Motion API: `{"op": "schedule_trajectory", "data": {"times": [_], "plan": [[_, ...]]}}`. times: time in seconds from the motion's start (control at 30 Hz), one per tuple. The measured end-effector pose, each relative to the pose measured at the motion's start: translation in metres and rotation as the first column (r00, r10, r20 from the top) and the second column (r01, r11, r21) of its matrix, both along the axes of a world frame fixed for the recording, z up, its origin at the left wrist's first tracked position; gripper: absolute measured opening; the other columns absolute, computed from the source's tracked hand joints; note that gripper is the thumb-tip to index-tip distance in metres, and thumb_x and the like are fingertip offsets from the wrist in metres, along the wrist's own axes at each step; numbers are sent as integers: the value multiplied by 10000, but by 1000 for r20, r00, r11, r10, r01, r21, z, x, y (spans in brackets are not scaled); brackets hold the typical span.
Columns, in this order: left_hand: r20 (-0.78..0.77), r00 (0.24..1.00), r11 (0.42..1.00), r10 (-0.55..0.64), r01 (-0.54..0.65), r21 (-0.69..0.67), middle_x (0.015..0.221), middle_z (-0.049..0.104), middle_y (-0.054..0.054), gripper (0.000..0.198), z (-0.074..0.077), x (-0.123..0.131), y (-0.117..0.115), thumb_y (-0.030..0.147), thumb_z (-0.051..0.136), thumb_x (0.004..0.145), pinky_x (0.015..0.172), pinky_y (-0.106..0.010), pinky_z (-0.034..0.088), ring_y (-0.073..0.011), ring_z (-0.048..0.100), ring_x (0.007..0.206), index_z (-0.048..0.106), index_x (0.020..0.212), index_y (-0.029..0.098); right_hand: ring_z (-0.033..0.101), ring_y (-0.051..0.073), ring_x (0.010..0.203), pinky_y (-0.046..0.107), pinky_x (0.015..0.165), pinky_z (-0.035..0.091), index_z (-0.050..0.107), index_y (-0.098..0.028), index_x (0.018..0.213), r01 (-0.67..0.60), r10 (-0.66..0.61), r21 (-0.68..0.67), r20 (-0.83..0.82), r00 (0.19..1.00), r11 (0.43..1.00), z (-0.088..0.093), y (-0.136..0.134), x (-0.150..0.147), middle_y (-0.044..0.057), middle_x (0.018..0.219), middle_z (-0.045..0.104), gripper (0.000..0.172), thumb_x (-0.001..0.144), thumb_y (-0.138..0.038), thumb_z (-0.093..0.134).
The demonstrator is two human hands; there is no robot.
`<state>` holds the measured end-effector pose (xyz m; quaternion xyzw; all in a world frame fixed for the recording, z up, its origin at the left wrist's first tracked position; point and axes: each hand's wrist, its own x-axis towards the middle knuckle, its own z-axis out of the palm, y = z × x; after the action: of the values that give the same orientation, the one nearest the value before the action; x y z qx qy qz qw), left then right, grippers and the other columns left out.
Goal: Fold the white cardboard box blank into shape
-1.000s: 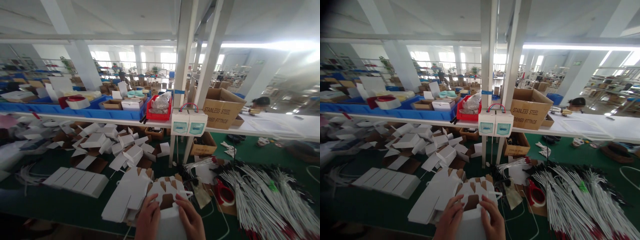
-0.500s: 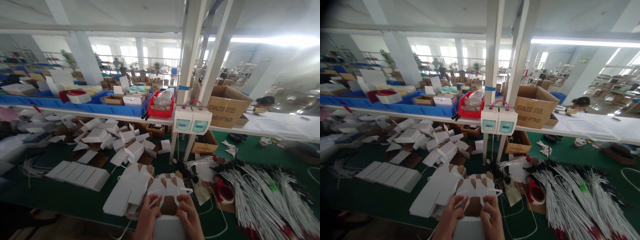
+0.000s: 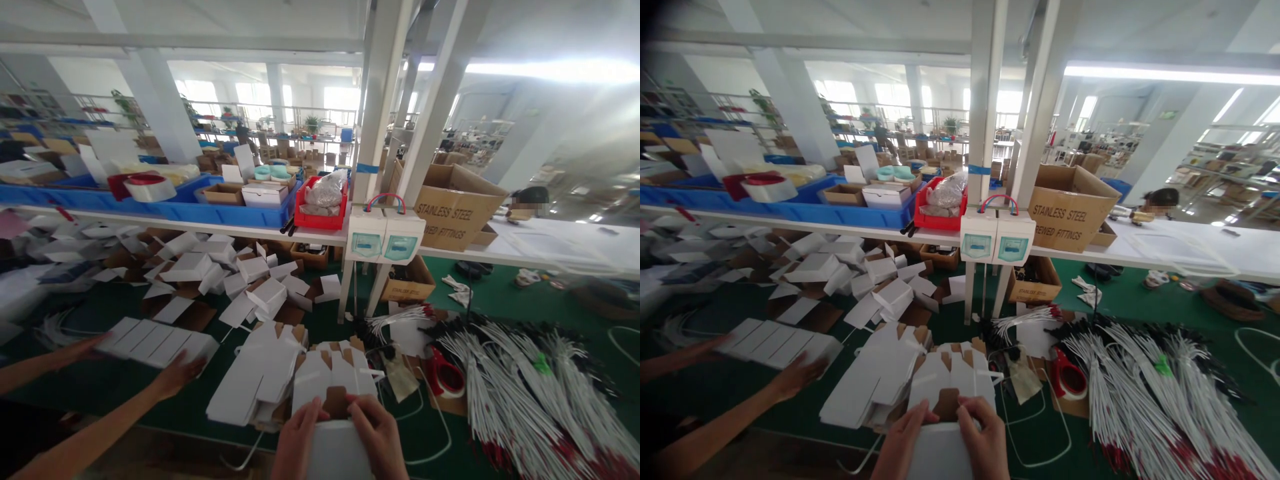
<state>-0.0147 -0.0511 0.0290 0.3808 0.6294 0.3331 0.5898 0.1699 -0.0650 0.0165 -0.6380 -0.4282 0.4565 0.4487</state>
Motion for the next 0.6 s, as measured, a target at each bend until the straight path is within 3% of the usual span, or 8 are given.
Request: {"op": "schedule_trajectory", "data": {"times": [0.13, 0.2, 0.3, 0.37, 0.47, 0.53, 0.6], "plan": [[-5, 1000, 1000, -26, 26, -17, 1023, 827, -164, 863, -6, 0, -2, 946, 384, 812, 1103, -516, 409, -409, 695, 1115, 788, 792, 184, 651, 257, 767, 351, 770, 486, 714, -203, 610, -38, 38, -37, 2, 999, 999, -7, -2, 2, 48, 698, 698, 624, 863, -768, 639], [-1, 999, 999, -42, 42, 14, 971, 809, -151, 879, -9, 3, -3, 981, 396, 772, 1060, -512, 433, -402, 696, 1065, 772, 780, 186, 641, 243, 714, 342, 719, 483, 718, -197, 621, -63, 63, -56, -13, 998, 996, -11, -4, 5, 44, 671, 682, 677, 868, -815, 594], [17, 998, 993, -68, 66, 101, 829, 746, -73, 784, -11, 7, -5, 958, 537, 730, 924, -430, 483, -337, 678, 934, 746, 771, 204, 710, 269, 768, 346, 745, 528, 801, -193, 875, -54, 50, -69, -58, 997, 996, -15, -5, 10, 67, 758, 768, 621, 882, -787, 622], [33, 997, 985, -70, 64, 158, 830, 720, -55, 720, -9, 9, -6, 909, 582, 755, 916, -391, 485, -308, 672, 930, 751, 761, 208, 753, 291, 887, 350, 792, 569, 783, -210, 1102, 17, -20, -32, -114, 993, 999, -13, -4, 12, 91, 927, 818, 582, 851, -732, 720], [62, 997, 975, -54, 39, 221, 925, 705, -65, 663, -5, 11, -6, 849, 589, 806, 982, -350, 484, -284, 678, 1001, 780, 747, 217, 735, 322, 1141, 385, 943, 590, 705, -255, 1334, 134, -132, 3, -179, 975, 991, -6, 4, 15, 127, 1322, 760, 772, 730, -713, 851], [67, 997, 973, -33, 16, 232, 985, 673, -81, 652, -4, 13, -7, 836, 603, 805, 964, -336, 503, -276, 667, 1015, 790, 723, 217, 724, 332, 1163, 413, 996, 576, 763, -239, 1258, 74, -90, -80, -215, 972, 994, 3, 13, 16, 124, 1312, 770, 758, 734, -785, 799], [67, 998, 974, -1, -14, 226, 1088, 643, -114, 663, -5, 15, -8, 843, 620, 783, 919, -333, 528, -289, 653, 1069, 791, 713, 207, 743, 310, 991, 406, 914, 579, 829, -201, 958, -35, -7, -167, -243, 970, 985, 10, 23, 16, 103, 1009, 825, 695, 806, -858, 656]]}}
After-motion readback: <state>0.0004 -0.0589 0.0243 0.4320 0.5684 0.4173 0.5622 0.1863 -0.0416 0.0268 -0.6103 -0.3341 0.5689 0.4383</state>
